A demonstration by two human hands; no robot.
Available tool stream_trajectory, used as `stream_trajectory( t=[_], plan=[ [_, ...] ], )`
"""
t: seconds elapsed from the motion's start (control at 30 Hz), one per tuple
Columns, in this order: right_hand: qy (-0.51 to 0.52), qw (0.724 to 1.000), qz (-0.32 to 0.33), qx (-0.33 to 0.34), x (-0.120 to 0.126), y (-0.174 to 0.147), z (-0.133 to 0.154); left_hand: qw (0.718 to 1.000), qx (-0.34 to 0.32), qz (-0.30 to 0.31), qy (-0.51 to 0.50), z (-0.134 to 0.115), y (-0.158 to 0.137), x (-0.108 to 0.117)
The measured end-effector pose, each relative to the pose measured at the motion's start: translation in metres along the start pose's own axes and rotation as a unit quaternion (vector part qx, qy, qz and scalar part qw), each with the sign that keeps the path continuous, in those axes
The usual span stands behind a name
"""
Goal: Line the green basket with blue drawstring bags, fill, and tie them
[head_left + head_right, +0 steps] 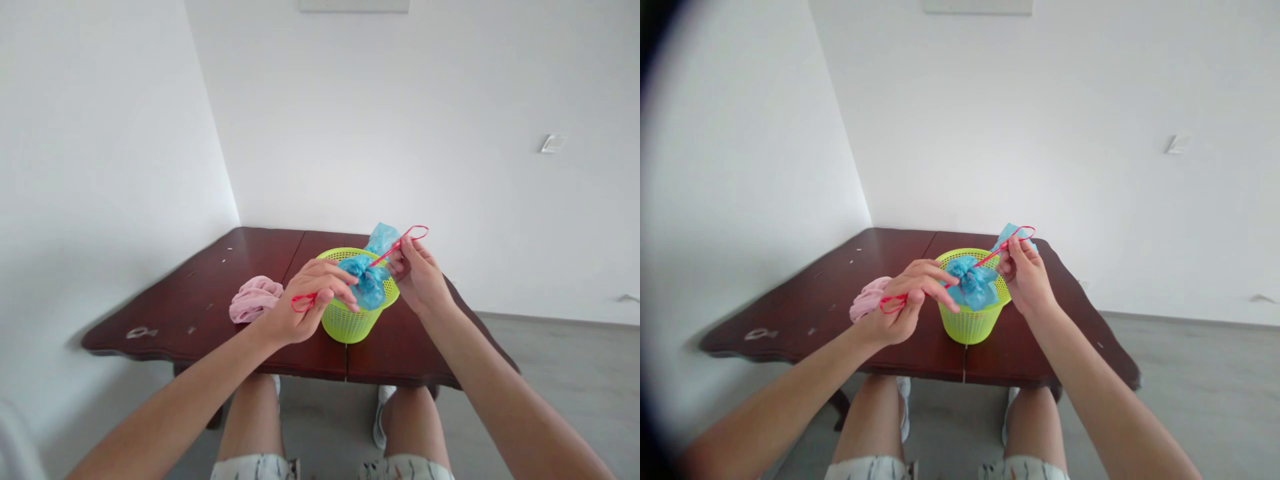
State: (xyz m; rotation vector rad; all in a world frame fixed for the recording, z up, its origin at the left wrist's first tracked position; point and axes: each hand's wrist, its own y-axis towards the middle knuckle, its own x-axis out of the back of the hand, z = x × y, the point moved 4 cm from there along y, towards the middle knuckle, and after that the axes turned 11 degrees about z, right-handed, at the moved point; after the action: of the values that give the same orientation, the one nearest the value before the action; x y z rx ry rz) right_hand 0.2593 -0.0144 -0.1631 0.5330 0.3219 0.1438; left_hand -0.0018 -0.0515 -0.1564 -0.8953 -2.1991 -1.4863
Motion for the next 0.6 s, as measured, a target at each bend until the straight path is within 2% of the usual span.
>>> stream_trajectory(
  t=[0.07, 0.13, 0.2, 0.27, 0.33, 0.43, 0.53, 0.6],
  plan=[
    [0.053, 0.997, -0.039, -0.028, 0.018, -0.001, -0.006, 0.998, 0.032, -0.052, -0.012, 0.010, -0.018, -0.005],
    [0.074, 0.993, -0.076, -0.050, 0.032, -0.004, -0.012, 0.991, 0.093, -0.084, -0.046, 0.022, -0.032, -0.010],
    [0.090, 0.988, -0.113, -0.062, 0.040, -0.010, -0.015, 0.983, 0.163, -0.078, -0.039, 0.031, -0.037, -0.015],
    [0.097, 0.985, -0.124, -0.062, 0.041, -0.016, -0.014, 0.976, 0.211, -0.039, 0.040, 0.034, -0.031, -0.016],
    [0.089, 0.989, -0.097, -0.065, 0.033, -0.025, -0.009, 0.958, 0.239, 0.010, 0.157, 0.033, -0.017, -0.015],
    [0.064, 0.995, -0.006, -0.073, 0.010, -0.047, 0.000, 0.906, 0.297, 0.085, 0.289, 0.038, 0.004, -0.016],
    [0.027, 0.995, 0.072, -0.068, -0.011, -0.078, 0.002, 0.869, 0.338, 0.145, 0.331, 0.048, 0.016, -0.021],
    [-0.018, 0.996, 0.068, -0.052, -0.013, -0.103, -0.004, 0.876, 0.336, 0.147, 0.312, 0.054, 0.020, -0.023]
  ],
)
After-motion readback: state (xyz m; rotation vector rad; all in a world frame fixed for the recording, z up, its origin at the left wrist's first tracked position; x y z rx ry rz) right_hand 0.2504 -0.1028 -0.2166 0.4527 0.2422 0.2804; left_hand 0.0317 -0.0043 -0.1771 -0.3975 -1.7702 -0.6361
